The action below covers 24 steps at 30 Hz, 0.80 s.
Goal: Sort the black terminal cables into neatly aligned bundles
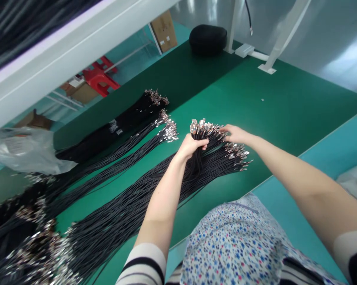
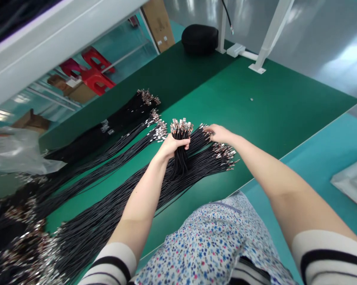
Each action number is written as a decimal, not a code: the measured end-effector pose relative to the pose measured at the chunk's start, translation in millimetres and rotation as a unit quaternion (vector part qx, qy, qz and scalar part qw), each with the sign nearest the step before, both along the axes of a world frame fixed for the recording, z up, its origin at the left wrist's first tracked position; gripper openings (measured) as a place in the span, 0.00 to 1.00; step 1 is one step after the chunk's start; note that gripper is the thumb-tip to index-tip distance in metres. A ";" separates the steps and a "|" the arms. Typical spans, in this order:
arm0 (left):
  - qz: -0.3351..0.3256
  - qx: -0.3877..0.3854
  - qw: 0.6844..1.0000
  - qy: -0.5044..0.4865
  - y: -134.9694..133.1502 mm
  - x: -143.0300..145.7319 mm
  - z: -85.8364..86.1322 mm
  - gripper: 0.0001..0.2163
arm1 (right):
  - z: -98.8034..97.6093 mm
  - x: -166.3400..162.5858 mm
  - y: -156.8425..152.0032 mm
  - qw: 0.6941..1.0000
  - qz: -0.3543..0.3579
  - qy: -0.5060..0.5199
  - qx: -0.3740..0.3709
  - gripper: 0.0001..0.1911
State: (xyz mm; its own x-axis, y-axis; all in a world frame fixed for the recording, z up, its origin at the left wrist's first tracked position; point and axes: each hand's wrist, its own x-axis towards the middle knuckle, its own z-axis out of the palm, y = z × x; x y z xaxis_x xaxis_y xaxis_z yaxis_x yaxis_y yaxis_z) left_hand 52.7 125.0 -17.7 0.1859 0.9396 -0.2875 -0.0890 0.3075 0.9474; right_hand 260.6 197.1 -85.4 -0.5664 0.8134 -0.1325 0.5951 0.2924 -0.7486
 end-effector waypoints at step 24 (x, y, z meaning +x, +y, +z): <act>0.010 0.027 0.999 0.025 -10.3 -9.3 11.1 0.17 | 101.7 -59.7 -18.1 0.930 0.244 -0.235 0.145 0.10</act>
